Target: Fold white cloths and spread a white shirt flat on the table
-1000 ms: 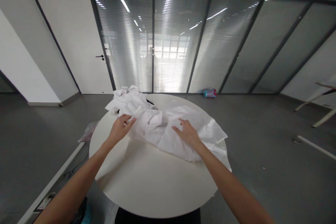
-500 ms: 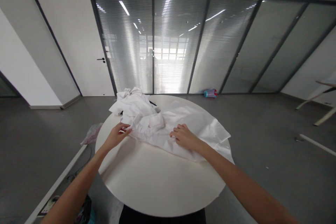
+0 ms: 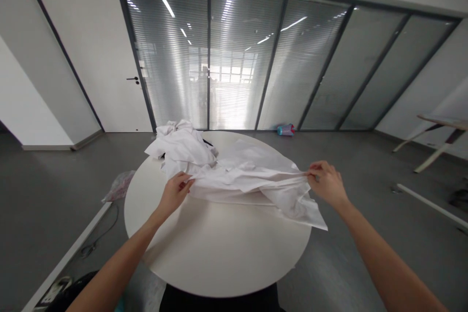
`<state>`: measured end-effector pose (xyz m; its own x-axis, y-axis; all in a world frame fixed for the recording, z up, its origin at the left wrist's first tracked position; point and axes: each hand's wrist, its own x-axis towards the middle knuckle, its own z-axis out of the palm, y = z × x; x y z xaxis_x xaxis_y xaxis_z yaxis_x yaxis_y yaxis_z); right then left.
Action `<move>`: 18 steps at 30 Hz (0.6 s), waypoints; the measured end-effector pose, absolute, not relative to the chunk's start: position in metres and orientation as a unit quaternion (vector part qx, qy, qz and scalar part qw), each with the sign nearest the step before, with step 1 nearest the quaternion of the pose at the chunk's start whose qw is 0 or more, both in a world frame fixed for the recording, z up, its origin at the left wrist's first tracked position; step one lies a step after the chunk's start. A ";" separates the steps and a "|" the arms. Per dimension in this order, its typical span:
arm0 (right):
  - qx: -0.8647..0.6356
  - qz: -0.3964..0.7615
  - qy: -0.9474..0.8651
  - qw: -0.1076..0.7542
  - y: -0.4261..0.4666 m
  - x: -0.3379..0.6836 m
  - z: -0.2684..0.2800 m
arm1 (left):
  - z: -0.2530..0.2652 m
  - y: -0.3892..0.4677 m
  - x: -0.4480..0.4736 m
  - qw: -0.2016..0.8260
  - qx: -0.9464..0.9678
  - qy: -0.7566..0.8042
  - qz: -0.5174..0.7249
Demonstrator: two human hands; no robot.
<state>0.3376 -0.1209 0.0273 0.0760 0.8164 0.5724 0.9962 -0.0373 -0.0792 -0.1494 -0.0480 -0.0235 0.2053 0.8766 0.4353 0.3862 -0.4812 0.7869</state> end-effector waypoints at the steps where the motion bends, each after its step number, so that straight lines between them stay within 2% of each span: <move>1: -0.727 -0.193 -0.624 0.214 -0.122 0.340 0.026 | -0.025 -0.048 -0.144 0.263 0.735 0.430 0.453; 4: -0.782 -0.159 -0.583 0.152 -0.123 0.334 0.025 | -0.033 -0.048 -0.135 0.240 0.722 0.458 0.460; 6: -0.793 -0.130 -0.579 0.140 -0.122 0.326 0.025 | -0.042 -0.048 -0.136 0.251 0.690 0.501 0.458; 10: -0.786 -0.057 -0.596 0.153 -0.109 0.318 0.021 | -0.061 -0.054 -0.142 0.445 0.598 0.550 0.376; 13: -0.731 -0.006 -0.661 0.169 -0.096 0.318 0.024 | -0.059 -0.056 -0.143 0.524 0.531 0.522 0.413; 16: -0.723 -0.043 -0.662 0.193 -0.088 0.312 0.052 | -0.026 -0.046 -0.135 0.469 0.528 0.474 0.526; 18: -0.750 -0.101 -0.616 0.219 -0.090 0.304 0.087 | 0.011 -0.037 -0.125 0.354 0.569 0.442 0.596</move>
